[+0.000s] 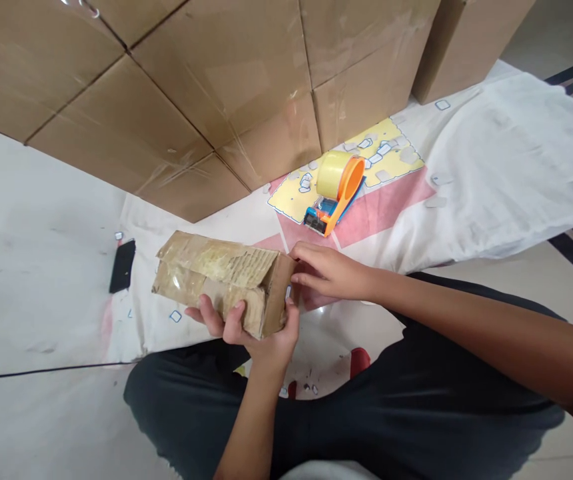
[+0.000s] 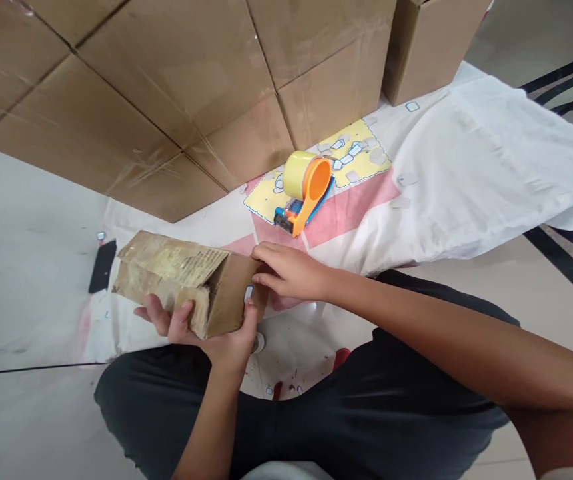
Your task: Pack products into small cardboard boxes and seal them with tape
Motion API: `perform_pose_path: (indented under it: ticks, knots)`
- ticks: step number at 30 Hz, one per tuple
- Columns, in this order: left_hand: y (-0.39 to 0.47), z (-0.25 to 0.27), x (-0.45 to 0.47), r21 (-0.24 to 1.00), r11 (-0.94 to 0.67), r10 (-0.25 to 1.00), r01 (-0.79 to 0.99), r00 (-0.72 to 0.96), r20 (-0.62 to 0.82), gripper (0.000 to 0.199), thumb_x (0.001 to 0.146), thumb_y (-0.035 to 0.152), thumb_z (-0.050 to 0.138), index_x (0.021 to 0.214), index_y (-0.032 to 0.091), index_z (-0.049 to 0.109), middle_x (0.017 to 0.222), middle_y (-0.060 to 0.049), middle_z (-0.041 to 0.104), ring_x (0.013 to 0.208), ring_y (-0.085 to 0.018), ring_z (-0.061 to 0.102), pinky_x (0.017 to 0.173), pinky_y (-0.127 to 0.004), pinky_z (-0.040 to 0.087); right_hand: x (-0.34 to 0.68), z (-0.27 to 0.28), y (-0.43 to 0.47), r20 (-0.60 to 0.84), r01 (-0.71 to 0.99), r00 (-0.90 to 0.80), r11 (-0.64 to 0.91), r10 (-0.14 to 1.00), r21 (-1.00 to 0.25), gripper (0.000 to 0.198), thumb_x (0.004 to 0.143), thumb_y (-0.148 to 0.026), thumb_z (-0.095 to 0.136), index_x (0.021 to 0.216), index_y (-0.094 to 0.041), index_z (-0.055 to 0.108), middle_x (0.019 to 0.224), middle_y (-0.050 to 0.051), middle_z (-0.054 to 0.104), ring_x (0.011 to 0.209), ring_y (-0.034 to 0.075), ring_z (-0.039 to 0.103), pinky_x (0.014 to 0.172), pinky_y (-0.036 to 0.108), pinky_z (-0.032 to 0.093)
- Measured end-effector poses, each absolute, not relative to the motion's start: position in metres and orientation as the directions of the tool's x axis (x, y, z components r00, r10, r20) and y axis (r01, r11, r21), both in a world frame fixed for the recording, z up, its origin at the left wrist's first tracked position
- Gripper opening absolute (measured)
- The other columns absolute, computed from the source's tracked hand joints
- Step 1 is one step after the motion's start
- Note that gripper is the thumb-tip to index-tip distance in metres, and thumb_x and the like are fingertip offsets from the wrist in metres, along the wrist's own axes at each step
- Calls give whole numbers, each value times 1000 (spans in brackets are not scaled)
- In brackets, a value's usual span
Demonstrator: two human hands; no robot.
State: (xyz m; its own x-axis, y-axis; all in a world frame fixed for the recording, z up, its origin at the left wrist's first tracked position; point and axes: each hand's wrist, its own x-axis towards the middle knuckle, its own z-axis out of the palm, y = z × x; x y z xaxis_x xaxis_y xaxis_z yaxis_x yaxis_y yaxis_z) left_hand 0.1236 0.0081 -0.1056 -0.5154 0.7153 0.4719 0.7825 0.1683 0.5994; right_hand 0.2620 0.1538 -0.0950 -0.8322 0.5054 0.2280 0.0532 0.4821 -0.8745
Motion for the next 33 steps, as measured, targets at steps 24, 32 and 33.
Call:
perform_pose_path:
  ticks: [24,32,33]
  knots:
    - [104,-35,211,147,-633,453,760,210,867,70,77,26,77,138,35,43,139,-4,54,145,-31,39,122,-53,37,398,-48,159,848,123,-63,847,527,-517,28,94,-42,60,114,-23,57,101,8,58,91,25,57,80,41,49]
    - [233,-90,379,323,-907,392,271,264,881,73,68,22,74,127,25,32,144,-17,35,153,-39,14,120,-68,26,521,-117,213,674,468,458,488,580,-737,38,94,-56,45,99,-19,57,88,5,55,82,25,55,80,43,47]
    - [240,-99,384,325,-906,397,271,281,874,74,67,21,75,127,25,32,144,-17,35,154,-40,13,120,-68,25,525,-122,217,656,470,461,463,598,-752,39,94,-56,44,101,-19,56,90,6,57,83,25,56,81,44,47]
